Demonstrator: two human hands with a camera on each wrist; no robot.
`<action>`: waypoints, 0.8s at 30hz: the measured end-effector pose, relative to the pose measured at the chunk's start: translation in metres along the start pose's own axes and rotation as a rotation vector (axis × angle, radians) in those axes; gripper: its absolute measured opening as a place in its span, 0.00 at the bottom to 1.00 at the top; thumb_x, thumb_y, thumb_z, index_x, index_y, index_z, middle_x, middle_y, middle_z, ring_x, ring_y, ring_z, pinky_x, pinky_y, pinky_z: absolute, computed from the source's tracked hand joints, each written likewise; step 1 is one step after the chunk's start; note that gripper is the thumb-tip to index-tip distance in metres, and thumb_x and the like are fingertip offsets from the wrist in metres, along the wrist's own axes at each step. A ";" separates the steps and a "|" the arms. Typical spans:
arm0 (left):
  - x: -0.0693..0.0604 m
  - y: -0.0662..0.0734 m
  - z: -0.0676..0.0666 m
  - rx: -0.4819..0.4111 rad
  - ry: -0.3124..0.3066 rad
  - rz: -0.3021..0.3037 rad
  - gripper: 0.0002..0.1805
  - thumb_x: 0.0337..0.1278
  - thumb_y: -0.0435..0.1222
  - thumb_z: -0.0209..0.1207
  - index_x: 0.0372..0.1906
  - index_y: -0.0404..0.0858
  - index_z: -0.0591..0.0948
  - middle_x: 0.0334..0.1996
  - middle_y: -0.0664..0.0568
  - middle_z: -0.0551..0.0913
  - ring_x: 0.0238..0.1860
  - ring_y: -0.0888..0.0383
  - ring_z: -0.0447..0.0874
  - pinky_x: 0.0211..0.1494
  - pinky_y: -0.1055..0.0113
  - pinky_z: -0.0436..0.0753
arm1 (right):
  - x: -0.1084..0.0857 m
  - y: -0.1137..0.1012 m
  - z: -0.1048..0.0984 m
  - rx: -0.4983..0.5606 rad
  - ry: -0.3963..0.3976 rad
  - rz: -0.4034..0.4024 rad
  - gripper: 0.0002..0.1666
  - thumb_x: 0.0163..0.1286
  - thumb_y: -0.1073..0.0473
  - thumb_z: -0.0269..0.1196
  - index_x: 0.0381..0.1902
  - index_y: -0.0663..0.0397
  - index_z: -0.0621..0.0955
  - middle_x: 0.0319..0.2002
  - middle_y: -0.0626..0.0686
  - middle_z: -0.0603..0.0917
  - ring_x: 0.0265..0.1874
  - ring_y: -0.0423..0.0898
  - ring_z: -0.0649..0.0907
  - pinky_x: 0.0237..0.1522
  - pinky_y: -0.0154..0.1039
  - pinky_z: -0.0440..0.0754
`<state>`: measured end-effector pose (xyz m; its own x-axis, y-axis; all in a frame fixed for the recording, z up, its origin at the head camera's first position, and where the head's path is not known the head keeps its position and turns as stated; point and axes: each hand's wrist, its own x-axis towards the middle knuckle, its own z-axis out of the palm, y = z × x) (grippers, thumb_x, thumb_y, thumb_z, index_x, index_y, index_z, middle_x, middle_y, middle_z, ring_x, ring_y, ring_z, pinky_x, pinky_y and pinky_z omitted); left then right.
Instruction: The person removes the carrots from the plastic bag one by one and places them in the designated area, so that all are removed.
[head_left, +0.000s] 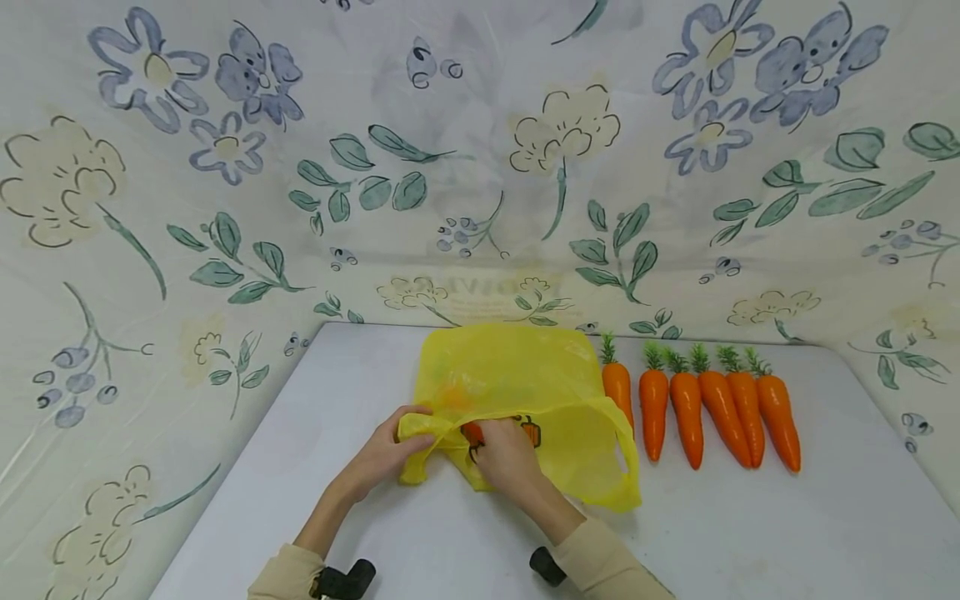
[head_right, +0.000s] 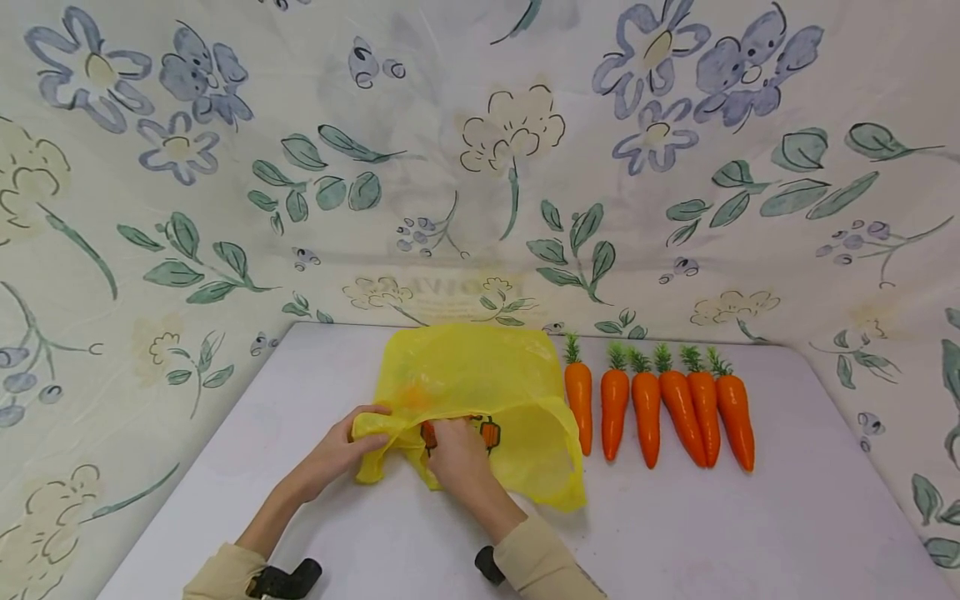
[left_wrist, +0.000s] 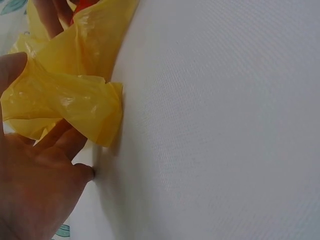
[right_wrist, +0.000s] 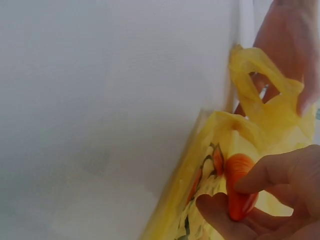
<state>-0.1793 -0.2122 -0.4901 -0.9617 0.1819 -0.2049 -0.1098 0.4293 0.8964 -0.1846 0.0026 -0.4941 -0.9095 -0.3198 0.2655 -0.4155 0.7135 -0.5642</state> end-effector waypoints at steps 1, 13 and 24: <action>0.000 0.000 0.000 0.001 0.001 0.000 0.29 0.65 0.45 0.60 0.67 0.42 0.68 0.58 0.45 0.73 0.52 0.52 0.72 0.51 0.63 0.76 | -0.001 0.000 -0.001 0.001 0.005 0.007 0.27 0.51 0.78 0.62 0.48 0.51 0.84 0.39 0.55 0.87 0.33 0.51 0.84 0.31 0.40 0.79; 0.001 -0.002 0.000 0.019 0.004 -0.007 0.29 0.65 0.46 0.60 0.67 0.43 0.68 0.60 0.45 0.73 0.53 0.52 0.72 0.54 0.61 0.76 | -0.014 -0.003 -0.022 -0.013 -0.073 0.074 0.31 0.51 0.77 0.65 0.53 0.51 0.84 0.47 0.54 0.86 0.46 0.53 0.83 0.50 0.49 0.82; 0.002 -0.004 0.001 0.031 0.012 -0.007 0.29 0.64 0.45 0.60 0.67 0.43 0.69 0.61 0.45 0.72 0.53 0.52 0.72 0.53 0.61 0.76 | -0.033 0.003 -0.040 0.053 -0.153 0.200 0.24 0.51 0.76 0.66 0.47 0.57 0.83 0.42 0.58 0.83 0.33 0.49 0.78 0.30 0.40 0.78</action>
<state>-0.1808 -0.2127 -0.4940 -0.9640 0.1679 -0.2062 -0.1091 0.4574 0.8825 -0.1557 0.0401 -0.4731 -0.9626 -0.2696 0.0255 -0.2239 0.7395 -0.6348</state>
